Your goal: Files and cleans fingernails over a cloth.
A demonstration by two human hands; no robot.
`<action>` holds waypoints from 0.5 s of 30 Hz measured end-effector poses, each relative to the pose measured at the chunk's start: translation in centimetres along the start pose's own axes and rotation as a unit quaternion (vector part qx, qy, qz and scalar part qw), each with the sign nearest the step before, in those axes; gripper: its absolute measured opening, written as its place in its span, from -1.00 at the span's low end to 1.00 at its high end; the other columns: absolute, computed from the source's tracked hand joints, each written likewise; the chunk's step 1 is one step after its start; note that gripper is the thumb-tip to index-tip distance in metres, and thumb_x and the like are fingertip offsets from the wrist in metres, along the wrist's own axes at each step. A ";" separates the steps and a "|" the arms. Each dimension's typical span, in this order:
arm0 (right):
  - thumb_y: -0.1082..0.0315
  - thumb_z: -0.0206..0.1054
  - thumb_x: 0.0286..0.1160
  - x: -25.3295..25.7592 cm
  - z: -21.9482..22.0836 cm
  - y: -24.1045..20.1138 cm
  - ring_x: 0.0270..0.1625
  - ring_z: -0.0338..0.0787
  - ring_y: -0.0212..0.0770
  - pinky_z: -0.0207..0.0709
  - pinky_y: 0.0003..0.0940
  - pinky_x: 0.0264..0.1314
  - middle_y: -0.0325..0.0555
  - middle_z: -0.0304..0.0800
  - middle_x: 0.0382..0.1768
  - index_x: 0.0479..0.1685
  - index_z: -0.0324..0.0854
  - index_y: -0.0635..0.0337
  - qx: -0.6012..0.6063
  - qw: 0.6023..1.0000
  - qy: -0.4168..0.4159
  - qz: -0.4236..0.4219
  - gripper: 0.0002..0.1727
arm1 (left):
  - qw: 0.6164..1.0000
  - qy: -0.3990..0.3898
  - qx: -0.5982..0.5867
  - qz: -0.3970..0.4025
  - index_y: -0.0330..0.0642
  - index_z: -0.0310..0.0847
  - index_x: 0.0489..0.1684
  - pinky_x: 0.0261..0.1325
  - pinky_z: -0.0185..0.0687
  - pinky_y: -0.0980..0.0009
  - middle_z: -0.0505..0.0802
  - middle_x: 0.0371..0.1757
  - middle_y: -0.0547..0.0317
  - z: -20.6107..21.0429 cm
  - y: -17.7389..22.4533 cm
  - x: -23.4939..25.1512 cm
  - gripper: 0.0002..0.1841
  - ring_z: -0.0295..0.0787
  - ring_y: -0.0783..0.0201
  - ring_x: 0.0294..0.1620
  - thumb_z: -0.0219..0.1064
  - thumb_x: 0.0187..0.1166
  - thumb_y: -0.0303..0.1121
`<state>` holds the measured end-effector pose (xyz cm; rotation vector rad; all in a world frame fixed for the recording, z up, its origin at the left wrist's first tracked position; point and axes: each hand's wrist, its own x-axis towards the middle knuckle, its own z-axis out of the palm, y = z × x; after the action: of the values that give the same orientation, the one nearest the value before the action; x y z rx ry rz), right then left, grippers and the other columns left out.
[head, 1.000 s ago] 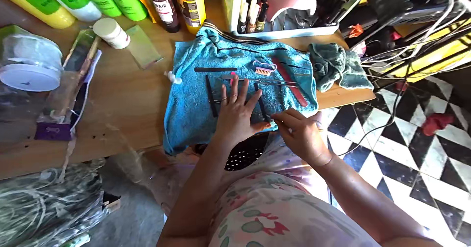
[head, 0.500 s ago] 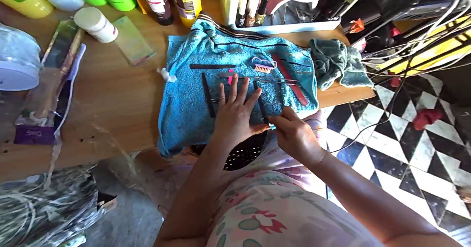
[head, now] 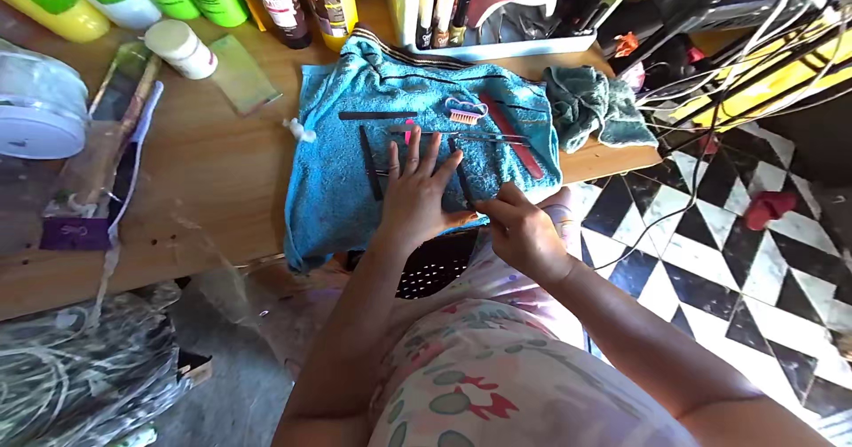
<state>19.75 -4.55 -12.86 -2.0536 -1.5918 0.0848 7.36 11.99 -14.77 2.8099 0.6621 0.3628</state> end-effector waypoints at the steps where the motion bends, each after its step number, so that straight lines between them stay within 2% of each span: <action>1: 0.62 0.33 0.25 0.3 0.2 0.0 -0.38 0.75 -0.08 0.68 -0.10 -0.47 0.04 0.68 -0.20 -0.12 0.87 0.20 -0.009 1.000 0.000 0.001 -0.71 | 1.000 0.001 -0.002 -0.001 0.31 0.28 0.80 0.78 -0.69 -0.38 0.09 0.91 -0.03 0.1 0.0 0.0 0.11 -0.43 -0.18 0.94 0.24 0.11 0.66; 6: 0.65 0.31 0.26 2.9 0.7 0.0 -0.29 0.80 0.05 0.71 0.01 -0.41 0.13 0.68 -0.15 -0.17 0.83 0.25 -0.032 0.999 0.002 -0.007 -0.75 | 1.000 -0.006 0.006 0.000 0.31 0.24 0.82 0.78 -0.72 -0.36 0.07 0.92 0.00 -0.1 -0.1 0.0 0.11 -0.47 -0.18 0.94 0.26 0.14 0.64; 10: 0.60 0.26 0.40 2.4 0.2 0.3 -0.32 0.74 -0.06 0.70 -0.07 -0.39 0.05 0.66 -0.17 -0.11 0.84 0.22 0.002 1.000 0.002 0.002 -0.75 | 1.000 -0.003 0.006 0.002 0.31 0.25 0.82 0.78 -0.70 -0.37 0.08 0.92 -0.01 0.1 -0.1 0.0 0.11 -0.46 -0.19 0.94 0.27 0.13 0.64; 13: 0.59 0.29 0.37 0.4 -0.2 -0.3 -0.38 0.73 -0.12 0.68 -0.12 -0.46 -0.01 0.66 -0.22 -0.11 0.86 0.18 -0.002 1.000 -0.005 0.013 -0.74 | 1.000 0.000 0.002 0.003 0.31 0.27 0.81 0.78 -0.67 -0.39 0.10 0.91 -0.02 0.0 -0.1 0.0 0.10 -0.42 -0.19 0.94 0.25 0.13 0.65; 15: 0.60 0.31 0.32 0.2 -0.1 -0.5 -0.38 0.73 -0.09 0.67 -0.11 -0.47 0.01 0.66 -0.21 -0.12 0.86 0.18 -0.010 1.000 -0.012 0.017 -0.73 | 1.000 0.003 0.001 0.004 0.30 0.27 0.81 0.78 -0.65 -0.40 0.10 0.91 -0.03 0.0 -0.1 0.0 0.10 -0.41 -0.21 0.94 0.25 0.13 0.65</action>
<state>19.41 -4.32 -12.44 -2.1029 -1.5776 0.1060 7.31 12.04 -14.79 2.8160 0.6517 0.3720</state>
